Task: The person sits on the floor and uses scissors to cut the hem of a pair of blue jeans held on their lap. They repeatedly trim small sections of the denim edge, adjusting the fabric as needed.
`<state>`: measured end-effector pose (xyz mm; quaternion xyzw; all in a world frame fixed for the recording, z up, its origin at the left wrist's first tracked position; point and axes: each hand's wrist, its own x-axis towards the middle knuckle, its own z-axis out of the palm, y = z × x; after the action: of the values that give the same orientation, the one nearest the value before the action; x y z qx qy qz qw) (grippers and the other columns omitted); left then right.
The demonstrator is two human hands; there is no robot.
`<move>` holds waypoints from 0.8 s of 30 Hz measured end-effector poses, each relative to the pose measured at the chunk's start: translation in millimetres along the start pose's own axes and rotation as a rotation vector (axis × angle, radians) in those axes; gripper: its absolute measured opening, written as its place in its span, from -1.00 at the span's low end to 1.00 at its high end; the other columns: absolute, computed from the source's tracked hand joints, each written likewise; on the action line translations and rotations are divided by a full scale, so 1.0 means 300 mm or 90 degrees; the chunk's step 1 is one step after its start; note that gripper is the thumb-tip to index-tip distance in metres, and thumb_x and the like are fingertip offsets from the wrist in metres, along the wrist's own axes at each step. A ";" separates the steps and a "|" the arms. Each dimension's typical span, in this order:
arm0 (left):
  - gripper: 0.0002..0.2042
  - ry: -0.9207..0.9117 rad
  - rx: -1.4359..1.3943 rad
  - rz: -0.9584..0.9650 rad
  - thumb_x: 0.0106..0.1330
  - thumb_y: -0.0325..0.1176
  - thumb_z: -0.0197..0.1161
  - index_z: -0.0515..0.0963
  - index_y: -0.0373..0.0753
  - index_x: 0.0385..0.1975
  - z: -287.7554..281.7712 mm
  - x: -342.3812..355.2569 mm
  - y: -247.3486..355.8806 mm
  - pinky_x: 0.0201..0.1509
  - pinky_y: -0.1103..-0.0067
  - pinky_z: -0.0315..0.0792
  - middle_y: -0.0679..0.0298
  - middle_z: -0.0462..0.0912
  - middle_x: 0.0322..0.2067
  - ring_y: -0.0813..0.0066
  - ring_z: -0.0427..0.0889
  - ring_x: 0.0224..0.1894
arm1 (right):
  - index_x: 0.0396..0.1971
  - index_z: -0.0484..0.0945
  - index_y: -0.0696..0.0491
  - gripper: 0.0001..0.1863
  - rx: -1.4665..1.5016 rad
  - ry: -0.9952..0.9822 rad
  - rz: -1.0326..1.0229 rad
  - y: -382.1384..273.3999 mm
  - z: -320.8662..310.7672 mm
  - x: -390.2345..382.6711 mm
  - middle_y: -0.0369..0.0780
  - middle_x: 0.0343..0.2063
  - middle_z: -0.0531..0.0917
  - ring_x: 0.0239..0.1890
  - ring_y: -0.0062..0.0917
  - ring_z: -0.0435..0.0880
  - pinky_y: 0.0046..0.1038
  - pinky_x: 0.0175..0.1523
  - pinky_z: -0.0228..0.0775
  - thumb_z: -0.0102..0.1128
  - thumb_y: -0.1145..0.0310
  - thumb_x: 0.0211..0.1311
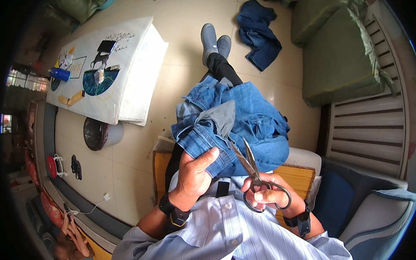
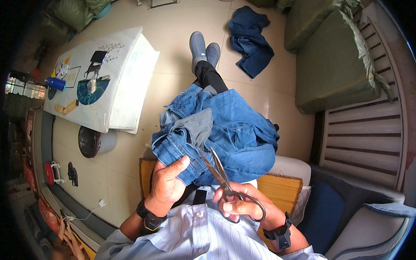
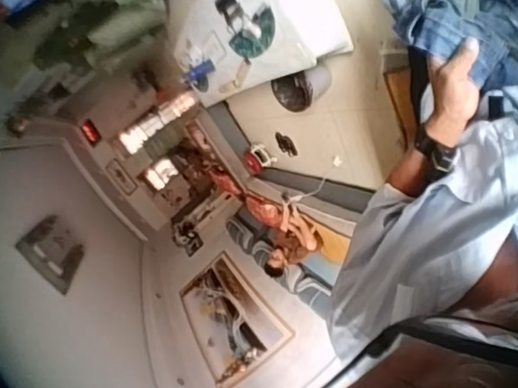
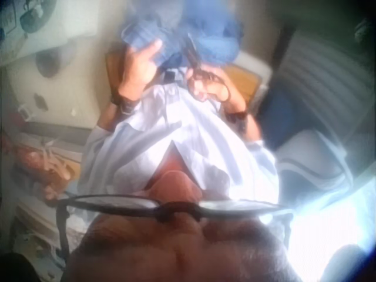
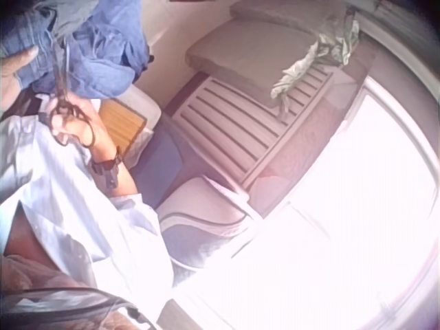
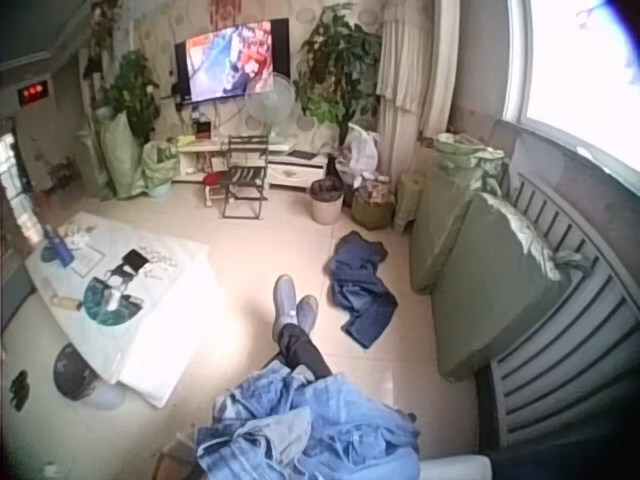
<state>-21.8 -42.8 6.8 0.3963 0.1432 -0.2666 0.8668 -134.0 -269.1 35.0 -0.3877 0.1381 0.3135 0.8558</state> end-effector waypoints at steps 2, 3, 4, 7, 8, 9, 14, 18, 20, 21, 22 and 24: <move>-0.76 0.007 -0.005 0.008 0.43 -0.60 0.30 0.65 -0.26 0.05 0.014 0.005 0.000 0.23 0.46 0.57 0.32 0.74 -0.08 0.49 0.72 0.00 | 0.08 0.59 0.26 -0.54 -0.007 0.002 0.019 0.011 0.000 -0.003 -0.19 -0.42 0.65 -0.49 -0.61 0.56 -0.56 -0.41 0.40 0.42 0.29 0.29; -0.73 0.004 -0.006 0.009 0.43 -0.61 0.29 0.63 -0.25 0.08 0.012 0.008 -0.001 0.26 0.41 0.57 0.30 0.74 -0.05 0.44 0.72 0.03 | 0.08 0.59 0.26 -0.54 -0.010 0.001 0.027 0.016 0.000 -0.003 -0.19 -0.42 0.65 -0.50 -0.61 0.56 -0.56 -0.41 0.40 0.41 0.29 0.29; -0.70 0.002 -0.008 0.010 0.42 -0.61 0.29 0.61 -0.25 0.12 0.005 0.011 -0.005 0.28 0.36 0.56 0.27 0.73 -0.02 0.38 0.72 0.06 | 0.07 0.60 0.26 -0.54 0.006 -0.002 0.022 0.022 0.004 0.000 -0.18 -0.42 0.65 -0.51 -0.61 0.56 -0.56 -0.42 0.40 0.40 0.28 0.30; -0.67 0.002 -0.011 0.009 0.42 -0.62 0.28 0.59 -0.25 0.15 0.004 0.014 -0.002 0.30 0.30 0.56 0.23 0.73 0.00 0.33 0.72 0.08 | 0.04 0.61 0.22 -0.60 0.017 -0.005 0.026 0.038 0.000 0.001 -0.25 -0.44 0.62 -0.51 -0.63 0.54 -0.57 -0.38 0.40 0.38 0.25 0.36; -0.67 0.004 -0.012 0.009 0.42 -0.62 0.28 0.59 -0.25 0.15 0.005 0.014 0.000 0.30 0.30 0.57 0.23 0.73 0.00 0.33 0.72 0.08 | 0.04 0.61 0.22 -0.59 0.020 -0.005 0.022 0.040 0.000 0.003 -0.25 -0.44 0.63 -0.52 -0.63 0.53 -0.57 -0.39 0.40 0.38 0.25 0.35; -0.67 0.003 -0.015 0.008 0.42 -0.62 0.27 0.59 -0.24 0.15 0.005 0.013 0.001 0.30 0.30 0.57 0.22 0.73 0.00 0.32 0.72 0.08 | 0.03 0.61 0.23 -0.59 0.024 -0.003 0.019 0.042 0.000 0.003 -0.25 -0.44 0.63 -0.52 -0.63 0.53 -0.57 -0.39 0.40 0.38 0.24 0.34; -0.68 0.000 -0.021 0.013 0.43 -0.62 0.27 0.58 -0.24 0.15 0.016 0.010 0.008 0.29 0.30 0.57 0.21 0.73 0.00 0.31 0.73 0.08 | 0.02 0.61 0.24 -0.57 0.035 -0.005 0.007 0.048 -0.003 0.007 -0.25 -0.44 0.63 -0.53 -0.64 0.53 -0.57 -0.40 0.39 0.38 0.23 0.32; -0.69 -0.006 -0.020 0.013 0.43 -0.61 0.28 0.59 -0.25 0.13 0.011 0.014 0.006 0.28 0.30 0.57 0.21 0.73 0.00 0.30 0.73 0.08 | 0.03 0.60 0.24 -0.57 0.027 -0.004 0.010 0.050 -0.004 0.007 -0.24 -0.44 0.63 -0.53 -0.64 0.53 -0.58 -0.40 0.39 0.37 0.23 0.32; -0.70 -0.002 -0.019 0.011 0.43 -0.60 0.28 0.59 -0.25 0.13 0.009 0.014 0.007 0.28 0.30 0.58 0.20 0.73 0.00 0.30 0.73 0.08 | 0.03 0.60 0.24 -0.57 0.025 -0.002 0.012 0.051 -0.003 0.008 -0.24 -0.44 0.63 -0.52 -0.64 0.53 -0.58 -0.39 0.39 0.37 0.23 0.32; -0.71 0.001 -0.019 0.011 0.43 -0.61 0.28 0.60 -0.25 0.12 0.012 0.012 0.008 0.27 0.33 0.57 0.23 0.73 -0.02 0.35 0.72 0.06 | 0.03 0.60 0.24 -0.56 0.022 -0.001 0.014 0.050 -0.002 0.007 -0.24 -0.44 0.63 -0.52 -0.64 0.53 -0.59 -0.39 0.39 0.37 0.23 0.31; -0.71 0.005 -0.019 0.011 0.43 -0.61 0.29 0.61 -0.24 0.10 0.018 0.010 0.012 0.26 0.37 0.57 0.27 0.72 -0.04 0.40 0.71 0.05 | 0.04 0.60 0.24 -0.56 0.019 -0.001 0.016 0.050 -0.002 0.007 -0.24 -0.44 0.63 -0.52 -0.64 0.53 -0.59 -0.39 0.39 0.38 0.23 0.31; -0.72 0.007 -0.020 0.009 0.43 -0.62 0.30 0.62 -0.24 0.09 0.021 0.009 0.013 0.25 0.41 0.58 0.30 0.71 -0.06 0.45 0.70 0.03 | 0.04 0.60 0.24 -0.54 0.027 -0.009 0.014 0.055 -0.007 0.009 -0.24 -0.44 0.62 -0.51 -0.64 0.53 -0.59 -0.39 0.39 0.38 0.21 0.31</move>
<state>-17.0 -46.5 12.1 0.3852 0.1493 -0.2557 0.8741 -142.5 -261.1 22.7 -0.3662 0.1430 0.3223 0.8611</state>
